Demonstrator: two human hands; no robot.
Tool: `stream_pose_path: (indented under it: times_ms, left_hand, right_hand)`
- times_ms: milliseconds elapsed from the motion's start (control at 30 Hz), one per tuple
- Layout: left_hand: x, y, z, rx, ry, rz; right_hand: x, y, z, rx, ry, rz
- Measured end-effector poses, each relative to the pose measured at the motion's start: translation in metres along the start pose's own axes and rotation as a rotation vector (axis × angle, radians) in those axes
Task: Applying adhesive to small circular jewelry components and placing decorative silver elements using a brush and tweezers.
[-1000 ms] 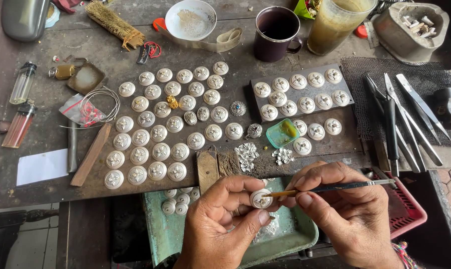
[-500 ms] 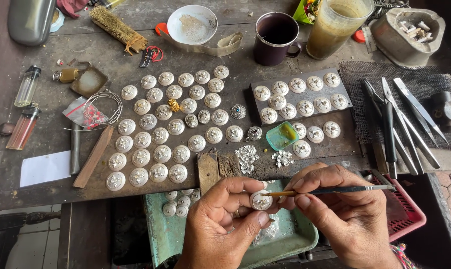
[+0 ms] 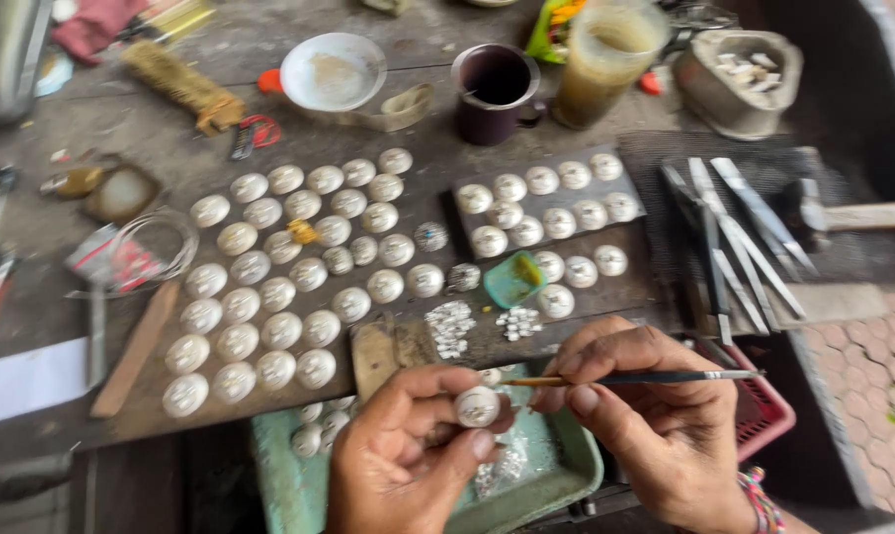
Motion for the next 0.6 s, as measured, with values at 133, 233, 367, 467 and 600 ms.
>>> stream_pose_path:
  times_ms: [133, 233, 367, 467, 600]
  left_hand:
    - [-0.001, -0.009, -0.002, -0.048, 0.054, -0.032]
    - [-0.001, -0.012, -0.004, 0.091, 0.014, -0.073]
    - [0.001, -0.012, -0.003, 0.048, 0.001, -0.077]
    - [0.002, -0.01, -0.003, 0.04, 0.0, -0.084]
    - [0.002, -0.012, -0.003, 0.054, -0.063, -0.143]
  right_hand:
    - [-0.01, -0.012, 0.016, 0.127, 0.083, 0.114]
    - [-0.021, -0.018, 0.043, 0.612, 0.287, 0.239]
    - [-0.03, -0.007, 0.092, 1.241, 0.388, 0.318]
    - [-0.032, -0.003, 0.111, 1.419, 0.43, 0.224]
    - [-0.03, 0.007, 0.129, 1.576, 0.453, 0.107]
Point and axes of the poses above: each hand's wrist, its own x-axis away from the middle knuckle, its own z-axis out of the back of the hand, y = z × x, the point moved 2 cm from there along -x, towards the middle knuckle, and after that the axes turned 7 degrees about -z, right-handed, at the moved point
